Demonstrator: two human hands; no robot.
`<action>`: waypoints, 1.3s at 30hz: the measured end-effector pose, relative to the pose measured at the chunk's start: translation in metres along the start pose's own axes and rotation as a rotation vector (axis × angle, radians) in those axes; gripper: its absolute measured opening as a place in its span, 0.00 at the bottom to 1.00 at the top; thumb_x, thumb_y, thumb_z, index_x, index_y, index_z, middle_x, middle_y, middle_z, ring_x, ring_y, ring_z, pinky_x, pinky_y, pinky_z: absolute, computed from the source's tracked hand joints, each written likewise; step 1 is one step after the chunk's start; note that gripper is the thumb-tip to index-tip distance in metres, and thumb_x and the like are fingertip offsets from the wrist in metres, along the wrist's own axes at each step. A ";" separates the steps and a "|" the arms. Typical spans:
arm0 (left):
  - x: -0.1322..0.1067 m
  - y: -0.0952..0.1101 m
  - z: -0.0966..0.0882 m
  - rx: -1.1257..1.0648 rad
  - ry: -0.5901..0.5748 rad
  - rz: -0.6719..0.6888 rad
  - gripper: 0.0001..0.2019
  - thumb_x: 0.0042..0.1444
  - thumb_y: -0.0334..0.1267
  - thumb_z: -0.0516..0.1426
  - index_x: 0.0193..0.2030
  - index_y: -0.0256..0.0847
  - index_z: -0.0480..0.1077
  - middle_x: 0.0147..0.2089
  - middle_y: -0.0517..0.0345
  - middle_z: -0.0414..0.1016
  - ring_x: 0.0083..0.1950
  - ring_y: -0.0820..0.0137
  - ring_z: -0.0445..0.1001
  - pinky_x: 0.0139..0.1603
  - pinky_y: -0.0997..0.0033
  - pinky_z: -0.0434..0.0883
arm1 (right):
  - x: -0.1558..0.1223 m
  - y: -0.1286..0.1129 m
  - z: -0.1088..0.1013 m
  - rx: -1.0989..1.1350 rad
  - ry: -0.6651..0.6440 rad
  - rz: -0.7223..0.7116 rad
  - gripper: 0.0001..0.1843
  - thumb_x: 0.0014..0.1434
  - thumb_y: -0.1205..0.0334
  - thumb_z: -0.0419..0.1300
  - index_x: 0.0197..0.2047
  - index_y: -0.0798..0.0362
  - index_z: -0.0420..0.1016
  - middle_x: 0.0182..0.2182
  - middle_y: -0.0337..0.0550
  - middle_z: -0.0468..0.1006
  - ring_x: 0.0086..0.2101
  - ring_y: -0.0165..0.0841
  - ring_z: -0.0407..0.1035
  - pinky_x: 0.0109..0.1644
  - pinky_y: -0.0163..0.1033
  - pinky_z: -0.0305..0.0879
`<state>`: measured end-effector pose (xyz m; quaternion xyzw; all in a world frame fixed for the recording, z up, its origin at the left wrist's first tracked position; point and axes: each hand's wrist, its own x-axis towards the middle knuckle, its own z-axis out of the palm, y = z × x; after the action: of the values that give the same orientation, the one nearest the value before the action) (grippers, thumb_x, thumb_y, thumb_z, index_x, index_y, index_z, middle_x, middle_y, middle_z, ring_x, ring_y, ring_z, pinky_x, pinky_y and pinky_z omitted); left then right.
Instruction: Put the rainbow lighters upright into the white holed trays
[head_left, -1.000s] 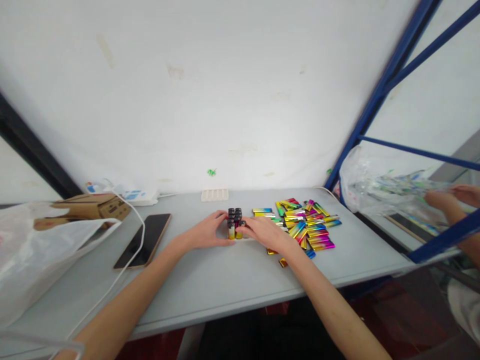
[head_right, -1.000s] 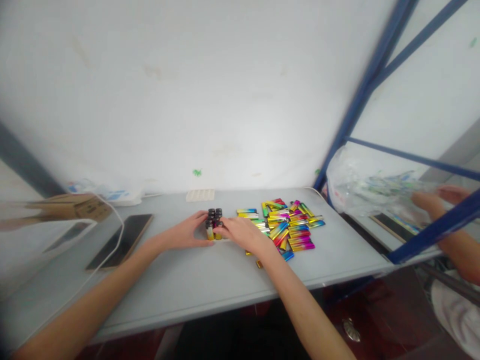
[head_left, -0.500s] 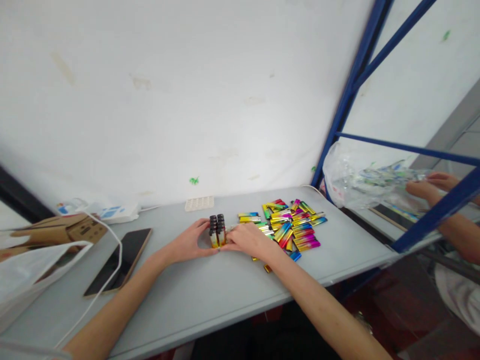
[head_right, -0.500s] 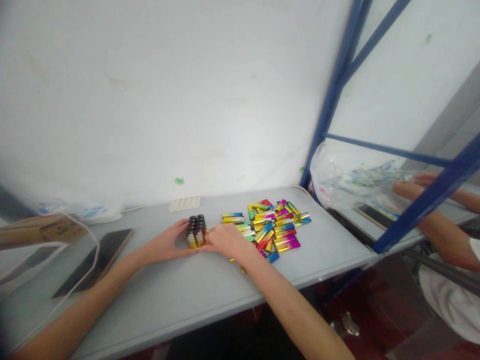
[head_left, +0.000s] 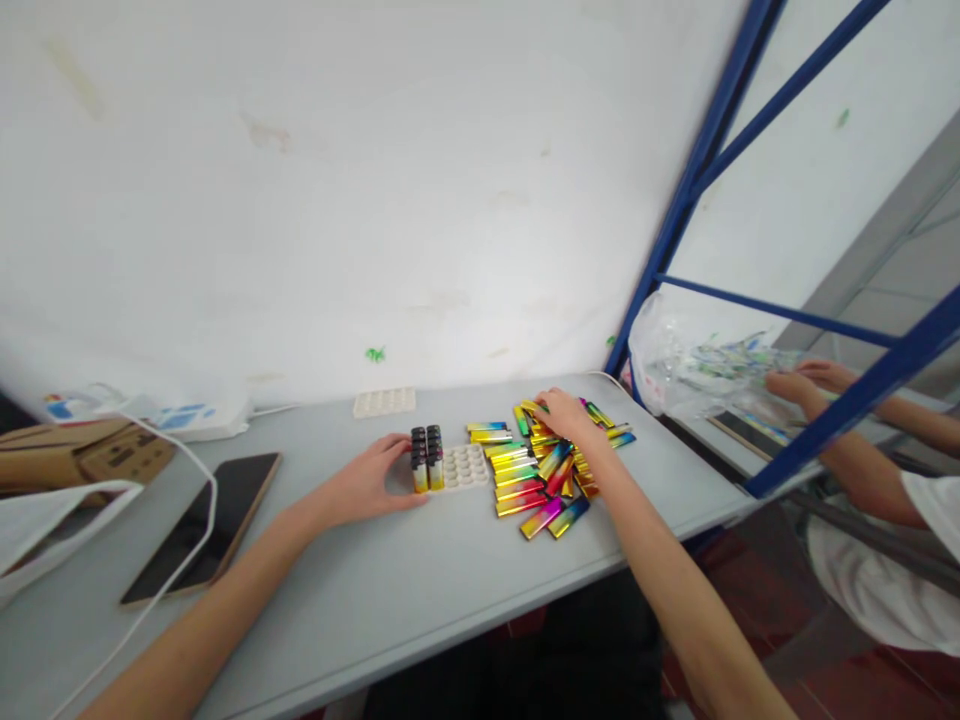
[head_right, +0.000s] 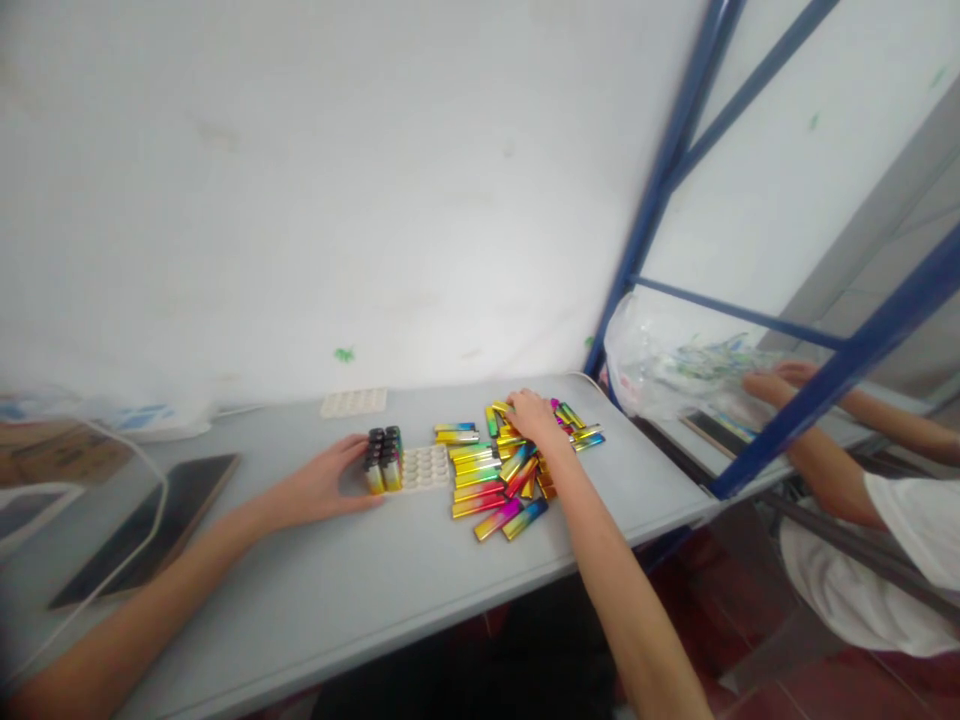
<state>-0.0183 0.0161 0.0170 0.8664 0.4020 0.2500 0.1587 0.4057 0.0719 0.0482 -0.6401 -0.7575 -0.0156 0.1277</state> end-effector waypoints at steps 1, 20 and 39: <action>0.000 0.000 0.001 -0.002 -0.002 0.002 0.35 0.56 0.64 0.74 0.63 0.45 0.80 0.69 0.40 0.82 0.69 0.40 0.83 0.76 0.42 0.78 | -0.001 0.000 0.001 0.037 0.029 -0.011 0.14 0.78 0.63 0.62 0.59 0.53 0.86 0.56 0.59 0.88 0.55 0.45 0.81 0.62 0.45 0.72; -0.002 -0.001 -0.010 -0.077 -0.075 -0.011 0.38 0.52 0.56 0.76 0.67 0.43 0.79 0.72 0.42 0.81 0.72 0.41 0.80 0.78 0.43 0.75 | -0.035 -0.159 0.018 1.443 0.028 -0.094 0.34 0.62 0.22 0.69 0.36 0.47 0.76 0.33 0.40 0.78 0.37 0.37 0.73 0.41 0.40 0.71; 0.001 0.012 -0.005 -0.033 -0.060 -0.060 0.42 0.50 0.65 0.77 0.67 0.44 0.79 0.69 0.42 0.82 0.70 0.39 0.81 0.78 0.43 0.75 | -0.039 -0.149 0.030 1.235 -0.034 0.061 0.35 0.73 0.33 0.51 0.20 0.44 0.59 0.17 0.35 0.57 0.21 0.33 0.50 0.28 0.42 0.51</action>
<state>-0.0128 0.0098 0.0271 0.8584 0.4186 0.2258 0.1922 0.2616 0.0130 0.0316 -0.4692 -0.6100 0.4396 0.4631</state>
